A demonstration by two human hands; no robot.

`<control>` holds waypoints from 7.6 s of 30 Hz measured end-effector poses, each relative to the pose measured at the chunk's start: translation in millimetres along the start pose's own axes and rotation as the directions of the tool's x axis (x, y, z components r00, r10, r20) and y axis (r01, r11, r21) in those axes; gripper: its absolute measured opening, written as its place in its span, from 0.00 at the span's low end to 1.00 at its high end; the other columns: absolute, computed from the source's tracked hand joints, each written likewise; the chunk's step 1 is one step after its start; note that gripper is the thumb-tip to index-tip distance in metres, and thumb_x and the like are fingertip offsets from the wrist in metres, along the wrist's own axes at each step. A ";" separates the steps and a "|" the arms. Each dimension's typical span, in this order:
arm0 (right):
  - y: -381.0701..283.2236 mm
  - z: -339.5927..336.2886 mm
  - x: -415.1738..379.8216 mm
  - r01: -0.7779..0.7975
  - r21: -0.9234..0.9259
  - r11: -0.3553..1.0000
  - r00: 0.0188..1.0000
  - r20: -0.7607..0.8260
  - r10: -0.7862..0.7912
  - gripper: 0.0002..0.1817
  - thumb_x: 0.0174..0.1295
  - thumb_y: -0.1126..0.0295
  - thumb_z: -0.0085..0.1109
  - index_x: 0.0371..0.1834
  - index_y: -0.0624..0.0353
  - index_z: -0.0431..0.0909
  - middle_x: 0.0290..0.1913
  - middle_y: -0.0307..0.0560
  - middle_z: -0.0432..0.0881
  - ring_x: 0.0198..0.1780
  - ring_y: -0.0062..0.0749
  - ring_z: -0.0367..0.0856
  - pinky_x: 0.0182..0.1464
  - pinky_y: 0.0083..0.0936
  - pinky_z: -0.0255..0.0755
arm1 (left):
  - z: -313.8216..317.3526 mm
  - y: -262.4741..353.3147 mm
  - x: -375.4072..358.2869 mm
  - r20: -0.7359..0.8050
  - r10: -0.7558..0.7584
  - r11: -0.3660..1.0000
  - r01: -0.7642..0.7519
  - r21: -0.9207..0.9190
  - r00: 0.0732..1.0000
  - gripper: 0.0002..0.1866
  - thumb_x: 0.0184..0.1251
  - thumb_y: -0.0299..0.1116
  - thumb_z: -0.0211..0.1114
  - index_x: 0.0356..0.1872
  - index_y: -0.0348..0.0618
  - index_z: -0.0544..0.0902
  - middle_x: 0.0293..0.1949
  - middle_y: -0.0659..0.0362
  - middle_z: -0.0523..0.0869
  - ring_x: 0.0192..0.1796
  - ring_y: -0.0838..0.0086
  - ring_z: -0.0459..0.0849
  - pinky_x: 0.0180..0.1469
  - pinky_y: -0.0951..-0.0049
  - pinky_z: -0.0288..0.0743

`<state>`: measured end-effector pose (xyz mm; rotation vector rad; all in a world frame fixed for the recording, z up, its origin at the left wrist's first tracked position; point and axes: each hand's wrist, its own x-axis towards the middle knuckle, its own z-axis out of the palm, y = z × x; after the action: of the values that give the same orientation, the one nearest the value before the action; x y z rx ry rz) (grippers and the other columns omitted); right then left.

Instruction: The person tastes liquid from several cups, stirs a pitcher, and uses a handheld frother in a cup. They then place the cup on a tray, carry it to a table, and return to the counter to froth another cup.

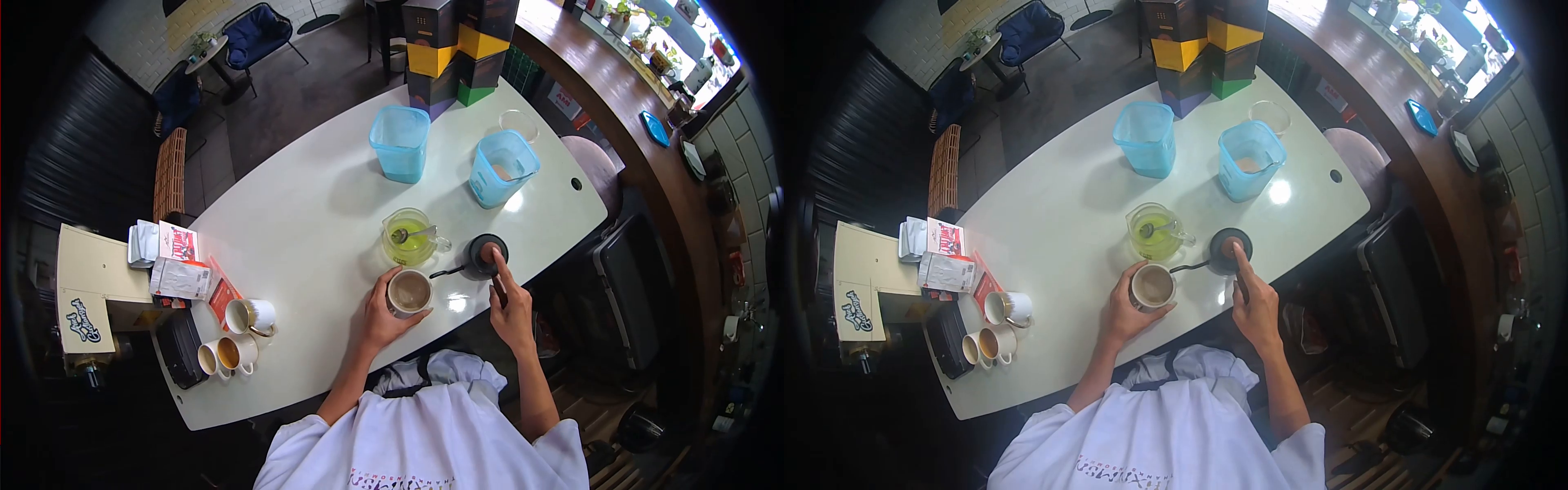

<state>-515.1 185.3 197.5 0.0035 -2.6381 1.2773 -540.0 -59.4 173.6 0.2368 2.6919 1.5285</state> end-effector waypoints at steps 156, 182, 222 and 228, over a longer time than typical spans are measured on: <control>-137.9 90.6 94.6 0.975 -0.186 0.123 0.214 0.624 -0.752 0.07 0.44 0.71 0.62 0.28 0.58 0.80 0.30 0.39 0.78 0.42 0.29 0.77 0.44 0.26 0.66 | -40.5 -47.0 2.9 -0.333 0.036 0.999 -0.045 -0.018 0.942 0.46 0.35 0.33 0.83 0.63 0.38 0.73 0.56 0.46 0.81 0.57 0.54 0.82 0.61 0.60 0.77; -111.3 79.9 98.8 0.986 -0.165 -0.010 0.054 0.380 -0.924 0.10 0.41 0.63 0.67 0.22 0.52 0.76 0.26 0.31 0.73 0.33 0.20 0.72 0.33 0.22 0.61 | -39.1 -47.4 4.1 -0.376 0.071 0.997 -0.072 0.011 0.924 0.46 0.37 0.39 0.84 0.62 0.36 0.73 0.53 0.49 0.83 0.54 0.57 0.84 0.57 0.61 0.79; -43.3 126.4 110.5 -0.125 0.511 0.851 0.942 -0.208 0.263 0.23 0.61 0.73 0.65 0.16 0.54 0.58 0.19 0.26 0.57 0.24 0.12 0.52 0.25 0.20 0.45 | -28.7 -49.5 3.3 -0.407 0.007 0.990 -0.064 -0.127 0.913 0.54 0.38 0.41 0.86 0.69 0.34 0.64 0.60 0.43 0.78 0.63 0.54 0.79 0.64 0.60 0.75; -33.8 136.8 103.8 -0.149 0.567 0.810 0.928 -0.202 0.312 0.24 0.63 0.70 0.66 0.17 0.56 0.58 0.20 0.30 0.58 0.25 0.16 0.53 0.26 0.24 0.50 | -32.3 -45.1 -0.2 -0.314 -0.005 0.999 0.021 0.049 0.950 0.52 0.39 0.38 0.87 0.68 0.32 0.67 0.59 0.44 0.79 0.62 0.60 0.80 0.62 0.62 0.77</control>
<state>-639.1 67.3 160.9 -0.4009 -1.9959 1.9088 -548.4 -109.6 151.5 -0.0277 2.9663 1.6164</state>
